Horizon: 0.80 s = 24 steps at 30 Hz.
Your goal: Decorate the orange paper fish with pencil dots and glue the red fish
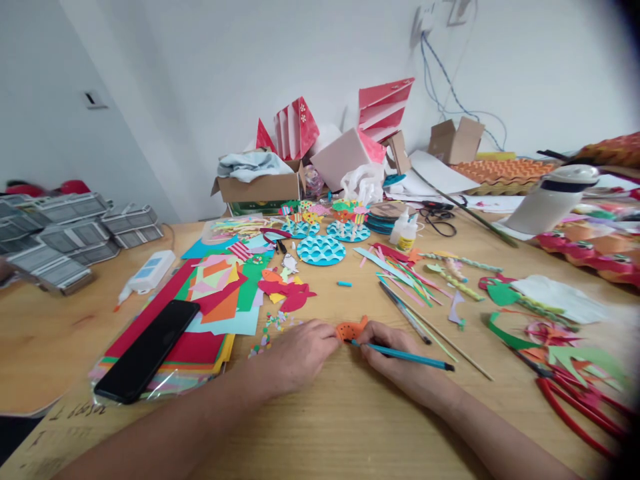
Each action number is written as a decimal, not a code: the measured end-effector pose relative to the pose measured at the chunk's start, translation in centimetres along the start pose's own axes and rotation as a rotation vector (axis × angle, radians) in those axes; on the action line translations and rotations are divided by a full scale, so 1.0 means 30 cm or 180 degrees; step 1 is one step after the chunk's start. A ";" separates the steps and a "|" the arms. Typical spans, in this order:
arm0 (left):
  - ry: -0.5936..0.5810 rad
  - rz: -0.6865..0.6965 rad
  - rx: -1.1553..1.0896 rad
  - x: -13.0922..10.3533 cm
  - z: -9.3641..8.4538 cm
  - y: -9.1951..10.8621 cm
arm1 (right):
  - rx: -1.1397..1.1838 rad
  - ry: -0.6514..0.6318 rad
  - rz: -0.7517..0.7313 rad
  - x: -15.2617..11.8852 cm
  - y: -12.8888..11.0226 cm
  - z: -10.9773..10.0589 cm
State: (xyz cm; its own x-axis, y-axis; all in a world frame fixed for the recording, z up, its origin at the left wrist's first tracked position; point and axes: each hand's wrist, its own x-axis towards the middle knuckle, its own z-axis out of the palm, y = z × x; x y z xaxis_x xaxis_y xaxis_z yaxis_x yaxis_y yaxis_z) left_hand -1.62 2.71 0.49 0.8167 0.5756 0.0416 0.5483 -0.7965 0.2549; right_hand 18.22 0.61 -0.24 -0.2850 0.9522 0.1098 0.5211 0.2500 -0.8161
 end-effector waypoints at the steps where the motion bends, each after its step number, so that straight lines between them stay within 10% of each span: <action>1: 0.0004 -0.0009 -0.0006 0.000 0.000 0.000 | 0.0000 0.0024 0.0000 -0.001 -0.001 0.000; 24: 0.0049 0.0036 0.0058 0.002 -0.001 0.001 | 0.0526 0.0391 0.0556 0.009 -0.001 -0.033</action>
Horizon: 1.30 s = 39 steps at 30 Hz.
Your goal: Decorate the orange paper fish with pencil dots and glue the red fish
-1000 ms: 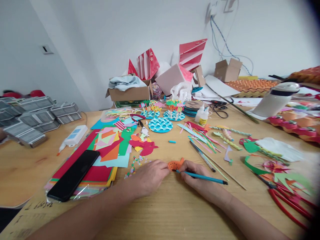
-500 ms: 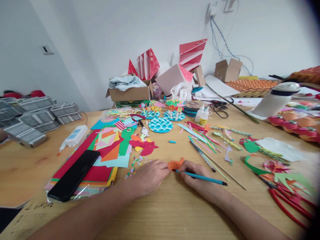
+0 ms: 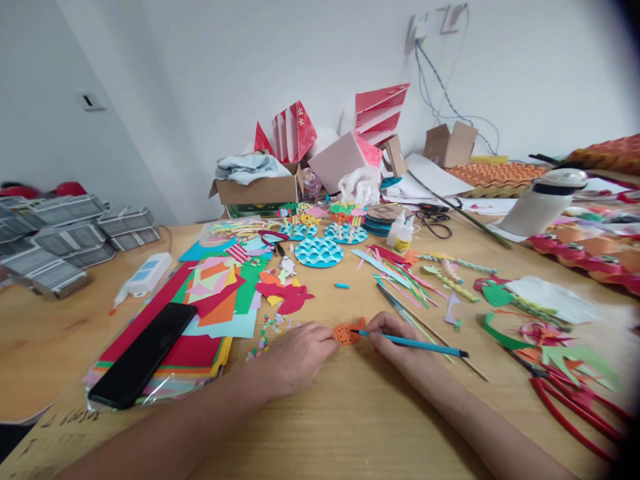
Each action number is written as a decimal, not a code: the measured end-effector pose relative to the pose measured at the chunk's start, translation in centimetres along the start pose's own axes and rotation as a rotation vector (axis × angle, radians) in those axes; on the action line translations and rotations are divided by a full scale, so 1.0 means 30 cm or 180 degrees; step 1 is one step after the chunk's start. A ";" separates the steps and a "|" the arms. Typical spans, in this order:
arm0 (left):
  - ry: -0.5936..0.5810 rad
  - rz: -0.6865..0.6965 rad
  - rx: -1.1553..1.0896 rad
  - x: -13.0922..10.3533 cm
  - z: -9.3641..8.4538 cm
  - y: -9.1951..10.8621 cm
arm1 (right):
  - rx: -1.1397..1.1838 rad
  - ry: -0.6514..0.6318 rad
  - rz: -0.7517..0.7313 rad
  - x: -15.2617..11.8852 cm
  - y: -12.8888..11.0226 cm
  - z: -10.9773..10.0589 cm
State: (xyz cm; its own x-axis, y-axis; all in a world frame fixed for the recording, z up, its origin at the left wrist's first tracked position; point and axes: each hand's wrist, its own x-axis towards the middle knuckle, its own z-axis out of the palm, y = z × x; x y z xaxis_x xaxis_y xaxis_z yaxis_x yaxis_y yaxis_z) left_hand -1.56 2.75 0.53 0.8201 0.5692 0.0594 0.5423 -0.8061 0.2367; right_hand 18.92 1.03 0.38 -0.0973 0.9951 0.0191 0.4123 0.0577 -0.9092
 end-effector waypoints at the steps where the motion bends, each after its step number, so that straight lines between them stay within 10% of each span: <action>1: 0.0002 0.0009 -0.0017 0.000 0.002 -0.001 | 0.0000 0.0009 0.0024 0.001 -0.001 -0.001; 39: 0.0000 -0.0042 0.0535 -0.004 0.018 0.022 | -0.0117 -0.0122 -0.0222 0.002 0.038 0.008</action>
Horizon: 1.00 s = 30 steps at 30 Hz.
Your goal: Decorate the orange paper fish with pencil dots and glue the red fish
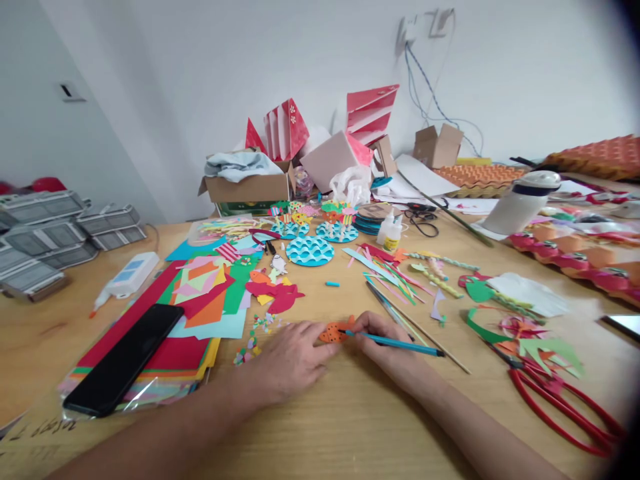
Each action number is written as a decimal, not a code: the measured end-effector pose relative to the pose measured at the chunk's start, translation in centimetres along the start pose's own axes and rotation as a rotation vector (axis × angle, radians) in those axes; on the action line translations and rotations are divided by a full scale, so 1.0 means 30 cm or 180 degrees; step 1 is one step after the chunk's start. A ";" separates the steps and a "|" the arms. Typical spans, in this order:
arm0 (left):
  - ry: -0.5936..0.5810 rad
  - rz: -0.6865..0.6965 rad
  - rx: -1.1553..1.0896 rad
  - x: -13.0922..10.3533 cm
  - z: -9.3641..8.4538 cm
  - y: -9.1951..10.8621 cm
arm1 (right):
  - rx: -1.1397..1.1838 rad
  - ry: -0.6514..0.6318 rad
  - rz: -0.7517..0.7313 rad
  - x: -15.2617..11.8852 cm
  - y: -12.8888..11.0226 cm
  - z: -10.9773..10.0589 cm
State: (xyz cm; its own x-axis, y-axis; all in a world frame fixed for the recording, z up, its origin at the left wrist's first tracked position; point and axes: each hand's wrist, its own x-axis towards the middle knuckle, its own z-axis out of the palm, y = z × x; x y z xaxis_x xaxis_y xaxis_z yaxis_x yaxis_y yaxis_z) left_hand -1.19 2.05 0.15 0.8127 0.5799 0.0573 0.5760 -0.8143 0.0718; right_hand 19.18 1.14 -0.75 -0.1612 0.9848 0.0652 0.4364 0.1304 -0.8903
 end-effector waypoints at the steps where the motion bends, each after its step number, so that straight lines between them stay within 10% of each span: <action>1: 0.0006 -0.0020 0.0013 0.002 0.003 0.002 | -0.0010 -0.0014 0.0024 -0.001 -0.002 0.002; 30: 0.0089 -0.0131 0.0065 0.007 0.021 0.014 | -0.0310 -0.0001 -0.0032 0.000 -0.021 0.021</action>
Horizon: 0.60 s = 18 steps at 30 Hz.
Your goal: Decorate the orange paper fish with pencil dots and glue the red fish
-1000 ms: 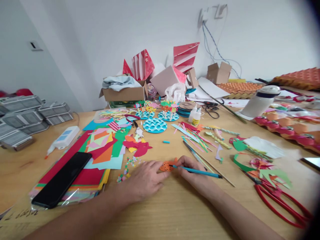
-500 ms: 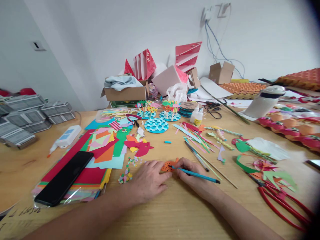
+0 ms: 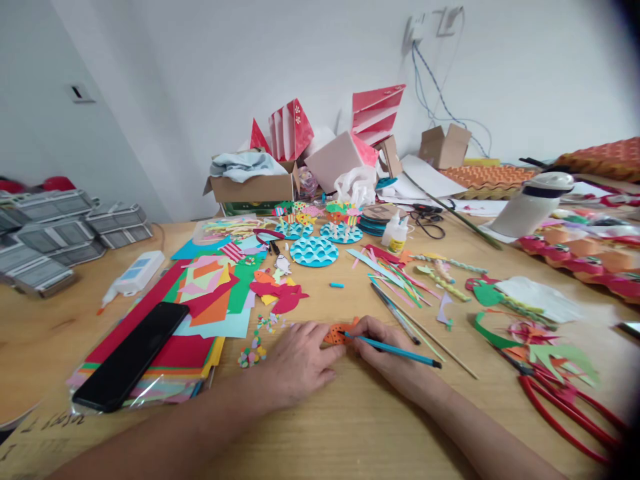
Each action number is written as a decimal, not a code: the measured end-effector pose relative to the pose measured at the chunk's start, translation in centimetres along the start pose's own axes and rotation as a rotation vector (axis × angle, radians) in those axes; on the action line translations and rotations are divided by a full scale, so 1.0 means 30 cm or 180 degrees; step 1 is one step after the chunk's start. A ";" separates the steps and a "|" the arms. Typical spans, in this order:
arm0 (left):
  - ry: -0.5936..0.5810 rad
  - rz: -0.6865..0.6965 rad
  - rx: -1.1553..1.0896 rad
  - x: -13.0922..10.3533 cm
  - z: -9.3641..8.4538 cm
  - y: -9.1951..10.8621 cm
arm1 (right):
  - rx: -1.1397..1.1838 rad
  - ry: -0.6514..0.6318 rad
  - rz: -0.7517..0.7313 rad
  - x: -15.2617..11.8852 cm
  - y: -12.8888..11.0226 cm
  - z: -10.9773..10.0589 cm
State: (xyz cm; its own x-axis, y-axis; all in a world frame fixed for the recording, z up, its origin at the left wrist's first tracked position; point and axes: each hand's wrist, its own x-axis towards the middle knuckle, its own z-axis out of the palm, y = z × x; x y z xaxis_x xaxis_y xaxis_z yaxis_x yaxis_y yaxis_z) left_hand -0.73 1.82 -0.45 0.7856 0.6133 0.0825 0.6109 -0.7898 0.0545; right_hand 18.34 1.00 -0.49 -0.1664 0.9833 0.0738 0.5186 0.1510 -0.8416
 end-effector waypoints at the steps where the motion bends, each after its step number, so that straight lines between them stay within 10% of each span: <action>1: -0.0007 -0.0001 0.0002 -0.001 -0.001 0.000 | -0.0004 0.0009 0.0004 0.000 -0.001 0.000; 18: -0.0040 -0.0040 -0.0015 0.000 -0.005 0.005 | 0.0002 0.0029 -0.0062 -0.001 -0.003 -0.002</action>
State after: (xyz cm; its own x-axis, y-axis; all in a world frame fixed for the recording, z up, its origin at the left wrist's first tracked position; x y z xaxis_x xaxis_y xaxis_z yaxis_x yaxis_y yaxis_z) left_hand -0.66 1.70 -0.30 0.7790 0.6232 0.0694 0.6203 -0.7821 0.0601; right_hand 18.33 0.98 -0.38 -0.1688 0.9810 0.0952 0.5148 0.1701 -0.8403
